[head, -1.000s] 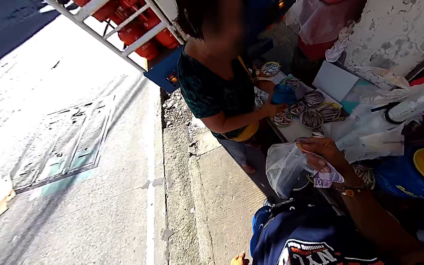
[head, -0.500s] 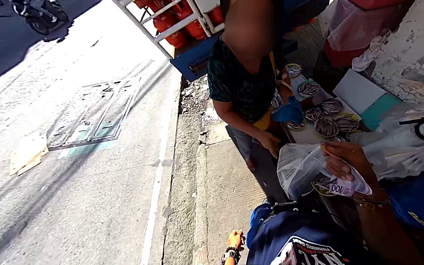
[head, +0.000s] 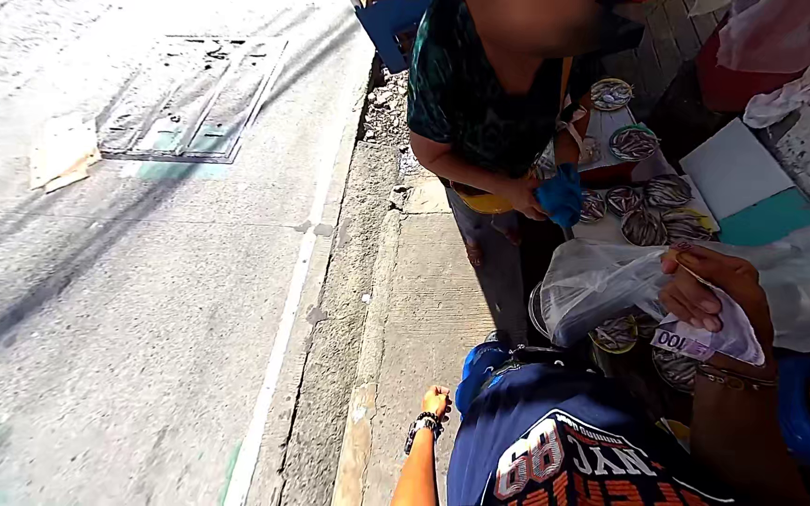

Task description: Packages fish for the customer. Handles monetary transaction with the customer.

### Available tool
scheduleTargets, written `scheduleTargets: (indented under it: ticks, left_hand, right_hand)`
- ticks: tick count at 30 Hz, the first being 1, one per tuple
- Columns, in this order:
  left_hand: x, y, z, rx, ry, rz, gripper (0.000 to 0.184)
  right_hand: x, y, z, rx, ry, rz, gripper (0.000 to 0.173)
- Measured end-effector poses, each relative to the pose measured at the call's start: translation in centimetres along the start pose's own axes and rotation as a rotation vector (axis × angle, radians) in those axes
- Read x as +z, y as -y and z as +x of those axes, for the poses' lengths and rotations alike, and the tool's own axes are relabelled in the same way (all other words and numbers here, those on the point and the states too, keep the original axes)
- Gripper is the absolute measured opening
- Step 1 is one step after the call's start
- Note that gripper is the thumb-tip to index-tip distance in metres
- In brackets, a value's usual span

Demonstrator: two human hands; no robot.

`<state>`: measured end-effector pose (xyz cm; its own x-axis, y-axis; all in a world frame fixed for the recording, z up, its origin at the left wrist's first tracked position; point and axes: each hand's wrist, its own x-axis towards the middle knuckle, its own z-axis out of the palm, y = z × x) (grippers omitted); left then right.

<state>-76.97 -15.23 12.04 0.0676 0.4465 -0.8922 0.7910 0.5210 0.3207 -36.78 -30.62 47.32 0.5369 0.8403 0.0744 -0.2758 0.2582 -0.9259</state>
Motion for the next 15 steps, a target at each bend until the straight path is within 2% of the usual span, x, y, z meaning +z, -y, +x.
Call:
scheduleTargets:
  ticks: [15]
  left_hand:
    - [0.96,-0.07,-0.01,-0.011,0.036,-0.008,0.027]
  right_hand:
    - [0.27,0.10,-0.30,0.019,0.004,0.009,0.032]
